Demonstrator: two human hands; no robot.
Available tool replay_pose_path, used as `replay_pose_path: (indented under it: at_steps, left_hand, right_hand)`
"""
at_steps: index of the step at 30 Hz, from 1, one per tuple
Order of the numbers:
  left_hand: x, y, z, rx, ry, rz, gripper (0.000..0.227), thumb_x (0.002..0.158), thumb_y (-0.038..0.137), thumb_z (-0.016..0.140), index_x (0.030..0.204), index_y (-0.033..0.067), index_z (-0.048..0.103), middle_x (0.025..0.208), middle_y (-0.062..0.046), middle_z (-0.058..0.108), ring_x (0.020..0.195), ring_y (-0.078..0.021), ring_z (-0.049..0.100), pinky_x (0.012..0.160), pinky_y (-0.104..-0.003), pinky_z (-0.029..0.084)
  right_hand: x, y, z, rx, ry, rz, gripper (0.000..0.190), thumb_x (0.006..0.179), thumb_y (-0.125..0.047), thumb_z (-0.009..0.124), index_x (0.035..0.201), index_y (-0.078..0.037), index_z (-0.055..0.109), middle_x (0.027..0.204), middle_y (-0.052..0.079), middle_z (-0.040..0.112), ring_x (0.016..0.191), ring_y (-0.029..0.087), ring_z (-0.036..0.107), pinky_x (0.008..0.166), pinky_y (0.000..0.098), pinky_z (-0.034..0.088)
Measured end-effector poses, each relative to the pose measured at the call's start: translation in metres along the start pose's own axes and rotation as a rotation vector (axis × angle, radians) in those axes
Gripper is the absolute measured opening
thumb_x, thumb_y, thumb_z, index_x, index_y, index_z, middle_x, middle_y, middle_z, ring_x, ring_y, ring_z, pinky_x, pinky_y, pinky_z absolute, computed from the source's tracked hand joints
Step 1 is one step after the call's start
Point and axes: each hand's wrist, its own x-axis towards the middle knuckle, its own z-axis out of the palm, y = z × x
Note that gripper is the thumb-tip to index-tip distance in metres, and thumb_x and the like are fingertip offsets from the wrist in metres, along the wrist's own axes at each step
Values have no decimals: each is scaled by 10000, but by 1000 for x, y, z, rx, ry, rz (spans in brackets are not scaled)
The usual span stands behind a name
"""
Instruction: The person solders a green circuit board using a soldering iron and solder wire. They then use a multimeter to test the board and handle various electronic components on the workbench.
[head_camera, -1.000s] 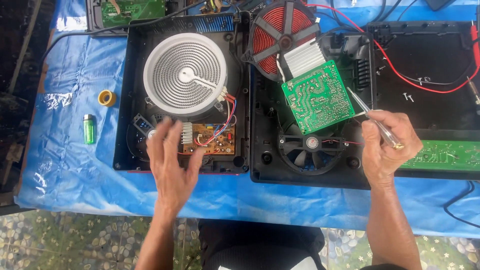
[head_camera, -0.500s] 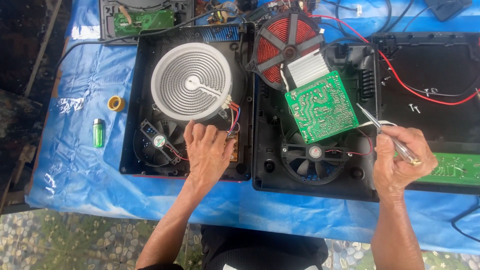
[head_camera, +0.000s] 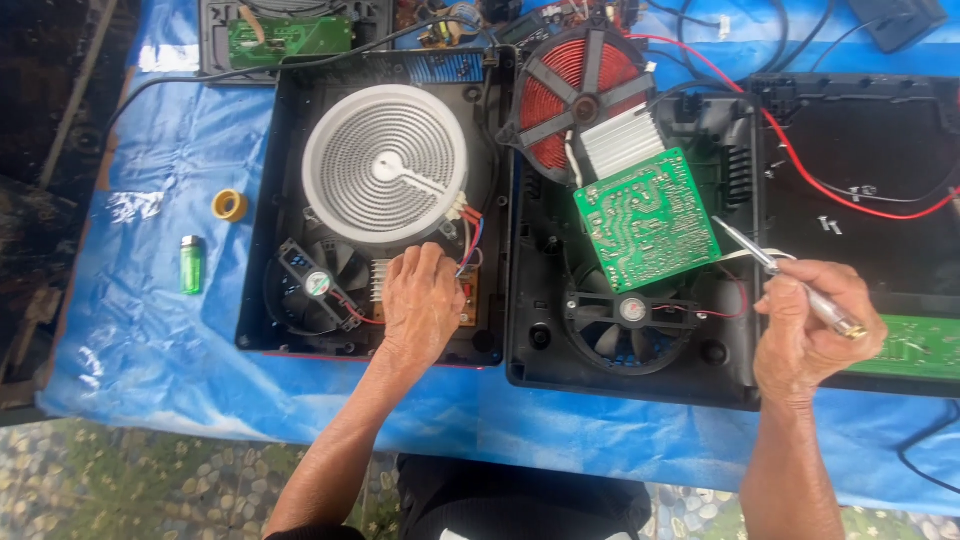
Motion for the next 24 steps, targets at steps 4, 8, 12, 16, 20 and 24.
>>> replay_pose_path:
  at_steps: [4,8,12,16,20,24]
  left_hand:
    - [4,6,0,0,-77,-26,142,686,215,669,777,128,603,881,-67,535,809,-325,551,680,-469,451]
    - [5,9,-5,-33,46,-26,102,726,128,658,823,108,632,906,-56,563,795,-297,593,691,-440,463]
    - [8,13,-13,-47,120,-5,172,673,30,673,803,102,586,872,-51,579,733,-267,584,660,-405,452]
    - [7,16,-16,-1,67,3,151,765,124,754,831,121,618,849,-51,568,776,-283,597,677,-424,486]
    - [4,16,-12,25,57,-18,117,838,168,809,885,139,706,978,-27,651,886,-250,652,734,-415,527]
    - [0,14,-5,6,51,-31,94,830,122,802,884,110,726,1014,-14,664,918,-230,664,781,-404,538]
  right_hand:
    - [16,1,-17,-114,82,-191,74,963,128,653,1027,95,670,711,184,614,702,294,575,776,390,465]
    - [37,-2,-43,-201,271,-192,87,1036,11,625,1072,91,615,796,208,603,600,266,589,657,373,468]
    - [58,0,-67,-50,330,16,204,1127,-152,664,1111,49,629,928,171,621,606,165,576,532,254,491]
    - [79,17,-81,-48,314,183,360,1114,-379,642,1194,-28,647,855,121,655,668,145,637,541,225,524]
    - [112,30,-80,10,136,465,428,1026,-445,622,1212,-68,700,908,76,740,709,89,687,580,176,558]
    - [149,55,-71,205,135,840,245,961,-286,697,1101,-91,745,838,49,779,648,95,728,567,181,604]
